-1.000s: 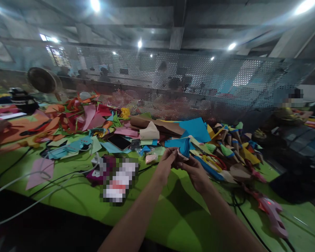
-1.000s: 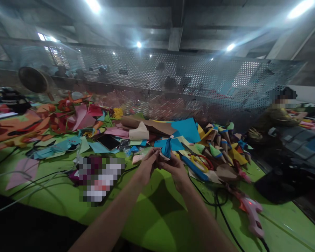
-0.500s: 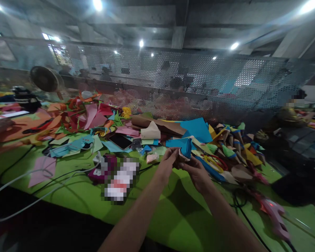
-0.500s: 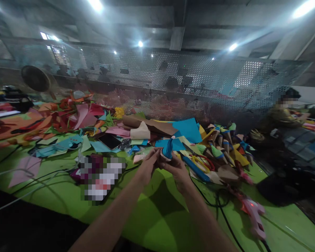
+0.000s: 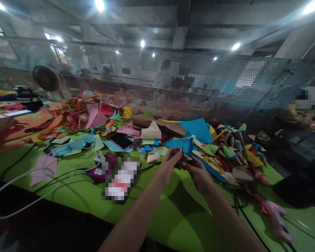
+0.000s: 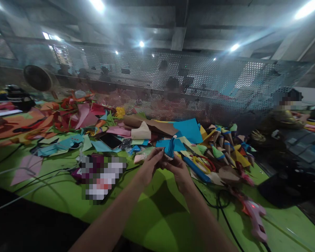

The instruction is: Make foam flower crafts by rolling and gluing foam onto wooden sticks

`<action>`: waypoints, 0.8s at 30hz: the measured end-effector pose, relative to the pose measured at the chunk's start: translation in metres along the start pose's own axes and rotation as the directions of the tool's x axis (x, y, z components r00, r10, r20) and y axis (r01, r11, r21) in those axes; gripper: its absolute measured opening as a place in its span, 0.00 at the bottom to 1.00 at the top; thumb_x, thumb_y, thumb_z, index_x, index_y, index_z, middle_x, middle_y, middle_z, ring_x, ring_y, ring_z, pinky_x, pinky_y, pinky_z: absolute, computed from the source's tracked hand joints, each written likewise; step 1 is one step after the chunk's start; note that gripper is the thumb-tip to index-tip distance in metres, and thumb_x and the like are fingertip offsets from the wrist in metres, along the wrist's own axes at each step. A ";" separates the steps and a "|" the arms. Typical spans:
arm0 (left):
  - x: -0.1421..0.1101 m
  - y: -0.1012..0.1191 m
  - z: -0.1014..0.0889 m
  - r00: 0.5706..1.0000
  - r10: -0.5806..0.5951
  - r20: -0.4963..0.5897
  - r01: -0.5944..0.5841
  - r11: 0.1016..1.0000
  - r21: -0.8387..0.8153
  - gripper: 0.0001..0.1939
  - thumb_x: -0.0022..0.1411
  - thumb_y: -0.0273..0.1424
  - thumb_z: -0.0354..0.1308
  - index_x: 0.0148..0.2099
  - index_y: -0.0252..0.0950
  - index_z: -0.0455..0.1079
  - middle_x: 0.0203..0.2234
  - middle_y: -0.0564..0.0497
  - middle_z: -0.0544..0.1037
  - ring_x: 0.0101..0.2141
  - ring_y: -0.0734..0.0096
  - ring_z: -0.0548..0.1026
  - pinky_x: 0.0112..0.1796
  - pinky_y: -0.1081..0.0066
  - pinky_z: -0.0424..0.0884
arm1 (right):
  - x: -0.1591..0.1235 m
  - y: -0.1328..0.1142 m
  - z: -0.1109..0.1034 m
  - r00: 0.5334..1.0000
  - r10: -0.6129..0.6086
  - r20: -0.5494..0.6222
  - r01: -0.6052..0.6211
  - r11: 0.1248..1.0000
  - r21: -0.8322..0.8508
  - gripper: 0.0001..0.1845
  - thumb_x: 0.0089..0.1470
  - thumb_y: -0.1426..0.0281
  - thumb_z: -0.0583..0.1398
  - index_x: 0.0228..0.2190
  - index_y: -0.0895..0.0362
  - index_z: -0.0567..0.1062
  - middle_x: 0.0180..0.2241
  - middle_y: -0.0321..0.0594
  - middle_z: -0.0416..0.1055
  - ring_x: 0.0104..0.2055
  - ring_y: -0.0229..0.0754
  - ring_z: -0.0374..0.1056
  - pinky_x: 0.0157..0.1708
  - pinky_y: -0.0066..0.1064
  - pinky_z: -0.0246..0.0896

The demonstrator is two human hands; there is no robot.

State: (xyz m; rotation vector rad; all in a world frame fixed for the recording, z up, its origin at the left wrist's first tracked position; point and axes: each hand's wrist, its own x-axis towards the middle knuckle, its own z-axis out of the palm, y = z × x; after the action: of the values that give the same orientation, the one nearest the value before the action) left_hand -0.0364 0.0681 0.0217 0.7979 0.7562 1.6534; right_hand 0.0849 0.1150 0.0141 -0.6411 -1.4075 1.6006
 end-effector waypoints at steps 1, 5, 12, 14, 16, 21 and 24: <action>-0.001 0.001 0.001 1.000 0.006 0.001 -0.006 1.000 0.011 0.22 0.53 0.47 0.68 0.42 0.37 0.71 0.29 0.53 0.76 0.27 0.75 0.69 0.29 0.73 0.62 | 0.000 0.000 0.000 1.000 0.000 0.000 0.000 1.000 -0.002 0.18 0.37 0.62 0.75 0.33 0.52 0.81 0.29 0.37 0.75 0.29 0.40 0.62 0.33 0.35 0.59; -0.001 0.002 0.003 1.000 0.027 0.000 -0.027 1.000 0.014 0.23 0.50 0.48 0.70 0.41 0.38 0.72 0.29 0.53 0.75 0.26 0.74 0.69 0.29 0.72 0.63 | 0.001 0.001 -0.001 1.000 0.007 0.000 -0.007 1.000 -0.003 0.18 0.37 0.62 0.75 0.32 0.52 0.81 0.29 0.37 0.75 0.29 0.41 0.62 0.33 0.35 0.58; -0.001 0.001 0.002 0.999 0.038 0.016 -0.039 0.999 0.038 0.23 0.52 0.48 0.68 0.42 0.37 0.71 0.30 0.52 0.76 0.27 0.74 0.69 0.30 0.72 0.62 | 0.000 -0.001 0.000 1.000 0.009 -0.014 -0.009 1.000 0.013 0.19 0.36 0.62 0.75 0.33 0.52 0.82 0.29 0.36 0.75 0.28 0.40 0.62 0.33 0.35 0.58; -0.001 0.000 0.002 0.998 0.055 0.009 -0.055 0.997 0.052 0.24 0.51 0.48 0.70 0.42 0.37 0.71 0.30 0.52 0.75 0.28 0.75 0.68 0.29 0.72 0.62 | 0.001 0.000 0.000 1.000 0.010 -0.012 -0.009 1.000 0.016 0.19 0.35 0.62 0.75 0.33 0.51 0.82 0.28 0.36 0.75 0.28 0.40 0.62 0.32 0.35 0.59; 0.000 -0.001 0.002 0.998 0.062 0.002 -0.062 0.997 0.051 0.24 0.49 0.47 0.71 0.42 0.37 0.71 0.30 0.53 0.74 0.28 0.75 0.68 0.29 0.72 0.61 | 0.001 0.001 0.000 1.000 0.010 -0.008 -0.010 1.000 0.018 0.20 0.35 0.63 0.76 0.34 0.51 0.82 0.28 0.36 0.75 0.29 0.40 0.63 0.33 0.35 0.59; 0.001 -0.003 0.002 0.997 0.072 0.002 -0.072 0.996 0.045 0.23 0.49 0.46 0.71 0.41 0.38 0.71 0.30 0.53 0.74 0.28 0.75 0.68 0.29 0.72 0.61 | 0.002 0.003 -0.001 1.000 0.011 -0.008 -0.011 1.000 0.020 0.21 0.35 0.63 0.75 0.36 0.51 0.82 0.29 0.37 0.76 0.28 0.40 0.63 0.32 0.35 0.58; 0.000 -0.002 0.003 0.998 0.066 0.009 -0.066 0.997 0.043 0.24 0.49 0.47 0.71 0.42 0.38 0.71 0.31 0.53 0.74 0.28 0.75 0.68 0.30 0.72 0.61 | 0.001 0.002 -0.001 1.000 0.008 -0.020 -0.007 1.000 0.023 0.20 0.35 0.62 0.75 0.34 0.51 0.82 0.27 0.36 0.75 0.27 0.40 0.62 0.32 0.35 0.58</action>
State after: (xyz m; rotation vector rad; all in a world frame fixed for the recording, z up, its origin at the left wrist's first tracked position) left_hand -0.0331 0.0688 0.0215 0.8672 0.7698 1.6967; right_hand 0.0848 0.1168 0.0123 -0.6477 -1.3717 1.6102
